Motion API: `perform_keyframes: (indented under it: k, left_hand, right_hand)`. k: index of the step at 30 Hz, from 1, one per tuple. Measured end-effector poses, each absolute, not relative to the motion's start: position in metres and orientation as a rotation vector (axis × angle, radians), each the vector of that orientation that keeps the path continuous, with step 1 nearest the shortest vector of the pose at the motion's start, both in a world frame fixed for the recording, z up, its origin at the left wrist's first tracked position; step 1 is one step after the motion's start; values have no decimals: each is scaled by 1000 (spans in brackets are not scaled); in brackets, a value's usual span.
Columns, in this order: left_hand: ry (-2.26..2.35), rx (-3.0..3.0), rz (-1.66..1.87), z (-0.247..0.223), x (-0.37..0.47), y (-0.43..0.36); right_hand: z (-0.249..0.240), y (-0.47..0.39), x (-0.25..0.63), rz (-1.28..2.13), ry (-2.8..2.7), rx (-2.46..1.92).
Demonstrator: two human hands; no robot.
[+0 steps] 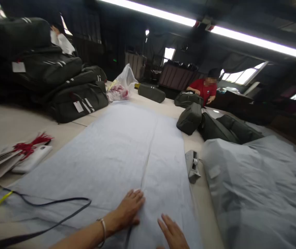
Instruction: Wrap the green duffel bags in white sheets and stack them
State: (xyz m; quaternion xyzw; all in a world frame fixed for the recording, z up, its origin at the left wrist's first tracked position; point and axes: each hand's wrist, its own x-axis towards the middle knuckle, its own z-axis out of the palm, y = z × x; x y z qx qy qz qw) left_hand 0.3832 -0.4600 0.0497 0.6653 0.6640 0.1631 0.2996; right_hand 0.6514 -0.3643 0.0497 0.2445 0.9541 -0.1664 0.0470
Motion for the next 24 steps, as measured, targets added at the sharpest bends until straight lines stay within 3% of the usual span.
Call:
perform_keyframes:
  k: [3,9,24]
  left_hand:
    - [1832,1950,231,41,355,-513]
    - [1931,2041,312,46,321,-520]
    - [1628,2408,172,77,300,-527]
  right_hand:
    - [68,-406,604,-715,2698,891]
    - [86,-436,549,-727,2455,1095]
    - [37,-405,566,-1113,2620,1287]
